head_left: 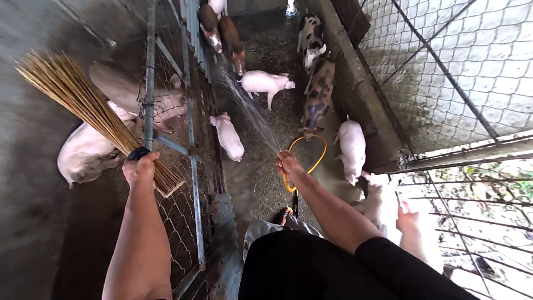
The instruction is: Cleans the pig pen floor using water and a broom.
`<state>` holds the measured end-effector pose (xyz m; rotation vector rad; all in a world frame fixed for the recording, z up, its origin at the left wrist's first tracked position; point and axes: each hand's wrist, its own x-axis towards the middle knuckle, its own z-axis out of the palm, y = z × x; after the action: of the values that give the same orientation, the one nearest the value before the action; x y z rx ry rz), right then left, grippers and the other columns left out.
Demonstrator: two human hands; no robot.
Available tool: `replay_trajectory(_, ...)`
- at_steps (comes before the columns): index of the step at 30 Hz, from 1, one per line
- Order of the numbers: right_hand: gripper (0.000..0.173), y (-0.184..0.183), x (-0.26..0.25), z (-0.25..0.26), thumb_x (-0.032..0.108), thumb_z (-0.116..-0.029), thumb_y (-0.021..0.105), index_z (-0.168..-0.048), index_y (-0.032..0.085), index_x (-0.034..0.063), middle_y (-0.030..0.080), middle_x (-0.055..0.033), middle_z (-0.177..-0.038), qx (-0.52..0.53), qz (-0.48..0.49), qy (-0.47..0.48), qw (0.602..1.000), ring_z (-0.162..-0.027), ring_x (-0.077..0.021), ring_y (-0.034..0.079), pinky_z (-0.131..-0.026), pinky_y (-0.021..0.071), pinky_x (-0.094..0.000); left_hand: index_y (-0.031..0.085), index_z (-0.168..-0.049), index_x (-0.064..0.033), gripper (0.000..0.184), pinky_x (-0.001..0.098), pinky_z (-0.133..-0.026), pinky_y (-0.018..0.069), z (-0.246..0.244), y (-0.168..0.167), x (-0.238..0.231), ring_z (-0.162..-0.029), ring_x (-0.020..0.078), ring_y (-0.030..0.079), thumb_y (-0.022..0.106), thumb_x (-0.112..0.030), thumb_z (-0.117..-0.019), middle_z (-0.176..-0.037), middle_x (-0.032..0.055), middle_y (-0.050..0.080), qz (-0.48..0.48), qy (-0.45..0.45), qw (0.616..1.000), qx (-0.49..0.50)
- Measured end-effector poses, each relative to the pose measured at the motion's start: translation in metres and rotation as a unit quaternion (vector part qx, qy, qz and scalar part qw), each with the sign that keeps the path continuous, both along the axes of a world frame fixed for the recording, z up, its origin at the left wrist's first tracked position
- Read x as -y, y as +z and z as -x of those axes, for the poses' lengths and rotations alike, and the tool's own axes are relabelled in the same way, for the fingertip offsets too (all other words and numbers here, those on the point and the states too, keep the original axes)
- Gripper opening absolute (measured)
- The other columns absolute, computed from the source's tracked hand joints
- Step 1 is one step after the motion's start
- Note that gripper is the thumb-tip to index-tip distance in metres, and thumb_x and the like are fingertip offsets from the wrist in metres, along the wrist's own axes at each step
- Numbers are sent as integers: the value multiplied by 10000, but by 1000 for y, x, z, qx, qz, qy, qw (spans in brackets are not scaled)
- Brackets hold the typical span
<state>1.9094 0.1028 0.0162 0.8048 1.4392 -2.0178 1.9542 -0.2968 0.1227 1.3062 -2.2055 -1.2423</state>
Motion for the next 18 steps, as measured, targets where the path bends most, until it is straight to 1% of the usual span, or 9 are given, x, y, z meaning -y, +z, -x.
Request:
replay_trajectory(5,116,-3,-4,-4,208,-1123,391,-1165,422,104,380,16,-627,9,11,-26,1000,-416,-90,371,-389,376,-233,635,-1278,-23,510,592,-1013,452,0,0,0,-1211,329,592,793,-159,-812,-1291,206,640,12,-10,1000,0)
replay_trajectory(7,104,-7,-7,-8,204,-1121,393,-1165,420,114,378,20,-622,18,22,-47,998,-414,-86,365,-386,365,-231,637,-1279,-31,515,603,-1014,454,0,-1,1,-1221,338,590,795,-165,-808,-1299,206,638,13,-11,1000,4)
replay_trajectory(12,103,-23,-20,-16,214,-1118,383,-1138,417,118,360,25,-605,40,25,-106,993,-409,-89,350,-383,362,-243,633,-1272,-17,515,590,-1016,449,0,-1,1,-1210,324,592,793,-180,-810,-1295,206,636,21,-10,1000,9)
replay_trajectory(15,101,-19,-25,-13,215,-1121,375,-1120,413,121,341,35,-589,27,35,-120,992,-401,-85,347,-377,367,-238,651,-1250,-29,496,581,-1006,461,1,-3,2,-1194,316,604,802,-168,-799,-1279,193,649,25,-6,1000,6)
replay_trajectory(18,100,-14,-27,-5,210,-1119,383,-1118,419,117,347,34,-585,18,41,-132,990,-396,-86,354,-375,370,-236,665,-1236,-46,474,575,-992,469,1,-3,0,-1183,304,607,801,-179,-801,-1265,181,656,27,-5,1000,5)
